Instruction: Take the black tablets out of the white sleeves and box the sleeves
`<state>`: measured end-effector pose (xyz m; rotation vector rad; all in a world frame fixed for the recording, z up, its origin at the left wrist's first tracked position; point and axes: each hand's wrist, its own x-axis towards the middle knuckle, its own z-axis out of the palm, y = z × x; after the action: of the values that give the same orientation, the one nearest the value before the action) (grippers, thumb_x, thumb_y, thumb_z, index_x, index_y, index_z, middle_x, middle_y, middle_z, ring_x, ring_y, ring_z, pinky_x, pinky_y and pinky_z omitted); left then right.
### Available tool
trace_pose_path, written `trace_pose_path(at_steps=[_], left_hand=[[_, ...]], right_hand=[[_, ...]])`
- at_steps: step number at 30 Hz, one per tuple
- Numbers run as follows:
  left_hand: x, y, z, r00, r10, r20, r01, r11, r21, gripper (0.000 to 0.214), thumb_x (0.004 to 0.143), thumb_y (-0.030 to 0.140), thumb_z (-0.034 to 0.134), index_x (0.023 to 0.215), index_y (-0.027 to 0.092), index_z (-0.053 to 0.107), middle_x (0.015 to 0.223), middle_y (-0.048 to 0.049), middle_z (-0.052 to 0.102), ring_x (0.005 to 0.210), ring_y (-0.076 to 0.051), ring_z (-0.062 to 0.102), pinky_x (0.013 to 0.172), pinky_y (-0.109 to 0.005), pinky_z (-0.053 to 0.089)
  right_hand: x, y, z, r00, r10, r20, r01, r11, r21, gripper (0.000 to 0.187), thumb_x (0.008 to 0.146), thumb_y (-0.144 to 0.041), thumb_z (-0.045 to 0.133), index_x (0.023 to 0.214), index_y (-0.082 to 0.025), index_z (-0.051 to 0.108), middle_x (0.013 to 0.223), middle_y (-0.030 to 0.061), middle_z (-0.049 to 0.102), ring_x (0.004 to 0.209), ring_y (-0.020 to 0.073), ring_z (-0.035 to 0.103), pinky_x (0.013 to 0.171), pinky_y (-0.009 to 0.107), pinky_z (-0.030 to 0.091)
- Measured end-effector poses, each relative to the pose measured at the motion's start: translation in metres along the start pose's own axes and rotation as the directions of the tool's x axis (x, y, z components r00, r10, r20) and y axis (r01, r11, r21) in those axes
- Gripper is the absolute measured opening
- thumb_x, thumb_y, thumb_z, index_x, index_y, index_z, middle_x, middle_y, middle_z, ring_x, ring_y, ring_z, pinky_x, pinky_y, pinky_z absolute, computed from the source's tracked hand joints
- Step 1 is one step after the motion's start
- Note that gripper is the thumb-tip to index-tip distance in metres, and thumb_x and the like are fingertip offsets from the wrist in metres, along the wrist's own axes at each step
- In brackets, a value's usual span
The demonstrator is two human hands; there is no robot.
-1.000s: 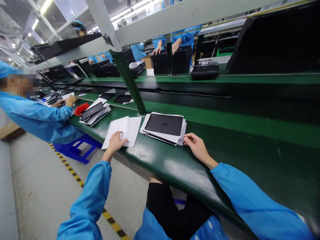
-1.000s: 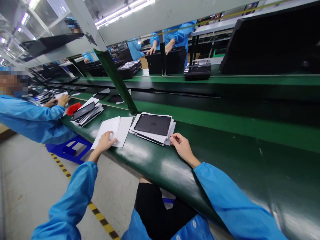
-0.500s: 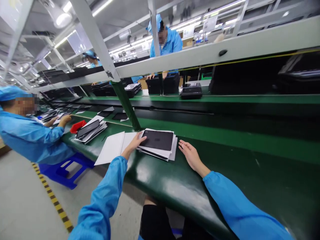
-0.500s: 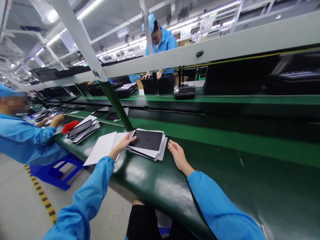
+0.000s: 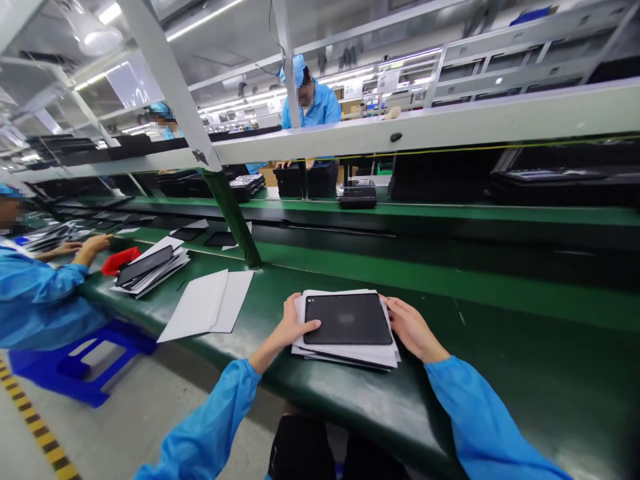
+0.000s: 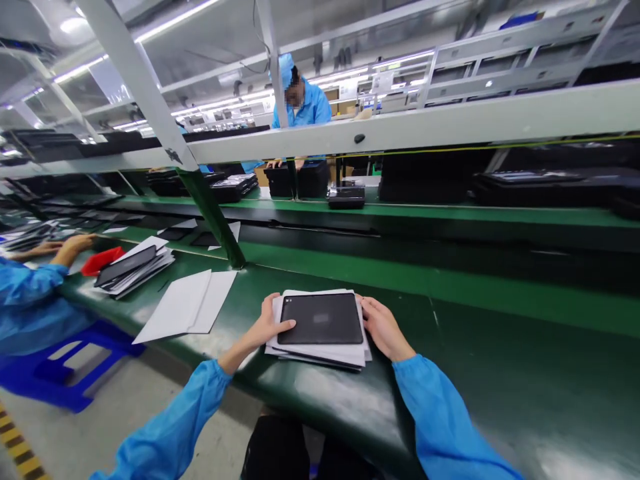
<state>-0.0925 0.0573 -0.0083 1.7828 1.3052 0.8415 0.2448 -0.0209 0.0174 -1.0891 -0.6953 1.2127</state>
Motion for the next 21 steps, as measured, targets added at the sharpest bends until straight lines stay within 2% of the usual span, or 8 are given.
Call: trace_pose_path(at_steps=[1,3,5,7,9,13,16,21], left_hand=[[-0.003,0.007,0.006,0.999,-0.008,0.031,0.008,1.000,0.010,0.107,0.070,0.057,0.091,0.155,0.020,0.040,0.152,-0.0189,0.045,0.148,-0.038,0.049,0.128,-0.056,0.038],[-0.001,0.024,0.012,0.996,0.015,0.086,-0.019,0.999,0.037,0.106,0.070,0.054,0.090,0.157,0.022,0.039,0.153,-0.0179,0.042,0.153,-0.038,0.042,0.132,-0.058,0.031],[0.011,0.042,0.013,0.987,0.103,0.125,-0.109,0.993,0.043,0.093,0.074,0.048,0.086,0.154,0.022,0.045,0.153,-0.0176,0.043,0.152,-0.039,0.041,0.132,-0.060,0.030],[0.030,0.054,0.010,0.952,0.224,0.207,-0.232,0.973,0.013,0.072,0.077,0.039,0.081,0.143,0.024,0.057,0.150,-0.0149,0.051,0.150,-0.038,0.043,0.131,-0.060,0.032],[0.050,0.059,0.009,0.896,0.321,0.308,-0.313,0.947,-0.076,0.057,0.075,0.029,0.074,0.131,0.023,0.065,0.142,-0.0117,0.060,0.142,-0.035,0.051,0.126,-0.056,0.038],[0.071,0.052,0.015,0.870,0.364,0.332,-0.278,0.919,-0.279,0.043,0.070,0.022,0.059,0.112,0.018,0.066,0.119,-0.0088,0.070,0.115,-0.026,0.066,0.103,-0.041,0.054],[0.066,0.048,0.021,0.852,0.417,0.317,-0.330,0.897,-0.292,0.035,0.072,0.023,0.058,0.106,0.018,0.064,0.111,-0.0070,0.070,0.106,-0.023,0.067,0.098,-0.038,0.054],[0.054,0.057,0.019,0.776,0.569,0.272,-0.515,0.821,-0.246,0.028,0.081,0.026,0.066,0.108,0.019,0.066,0.111,-0.0086,0.070,0.104,-0.024,0.065,0.097,-0.040,0.055]], right_hand=[[-0.005,-0.005,-0.012,0.993,-0.073,-0.089,0.066,0.995,-0.078,0.062,0.058,-0.074,0.095,0.086,-0.023,0.075,0.105,0.0094,0.079,0.092,0.0259,0.073,0.079,0.041,0.062],[-0.016,-0.016,-0.029,0.925,-0.289,-0.249,0.212,0.932,-0.295,0.063,0.063,-0.080,0.088,0.087,-0.022,0.074,0.104,0.0103,0.079,0.095,0.0269,0.073,0.084,0.043,0.061],[-0.028,-0.031,-0.031,0.843,-0.472,-0.258,0.292,0.805,-0.517,0.058,0.075,-0.077,0.079,0.091,-0.022,0.074,0.095,0.0097,0.078,0.091,0.0266,0.073,0.088,0.045,0.061],[-0.038,-0.044,-0.017,0.830,-0.546,-0.111,0.341,0.655,-0.674,0.046,0.088,-0.067,0.071,0.096,-0.022,0.077,0.091,0.0093,0.078,0.087,0.0265,0.073,0.088,0.046,0.060],[-0.041,-0.051,0.009,0.828,-0.548,0.118,0.428,0.482,-0.764,0.032,0.097,-0.053,0.066,0.098,-0.023,0.078,0.096,0.0096,0.079,0.090,0.0269,0.075,0.089,0.045,0.060],[-0.027,-0.042,0.065,0.764,-0.417,0.493,0.604,0.190,-0.774,0.023,0.104,-0.029,0.056,0.099,-0.024,0.078,0.099,0.0094,0.079,0.094,0.0273,0.075,0.088,0.042,0.061],[-0.011,-0.024,0.087,0.732,-0.315,0.604,0.650,0.058,-0.758,0.023,0.104,-0.018,0.054,0.102,-0.023,0.076,0.099,0.0108,0.079,0.094,0.0281,0.074,0.086,0.042,0.060],[-0.008,-0.008,0.087,0.682,-0.335,0.650,0.676,-0.050,-0.735,0.018,0.105,-0.018,0.055,0.102,-0.023,0.072,0.091,0.0097,0.076,0.087,0.0274,0.071,0.078,0.040,0.058]])
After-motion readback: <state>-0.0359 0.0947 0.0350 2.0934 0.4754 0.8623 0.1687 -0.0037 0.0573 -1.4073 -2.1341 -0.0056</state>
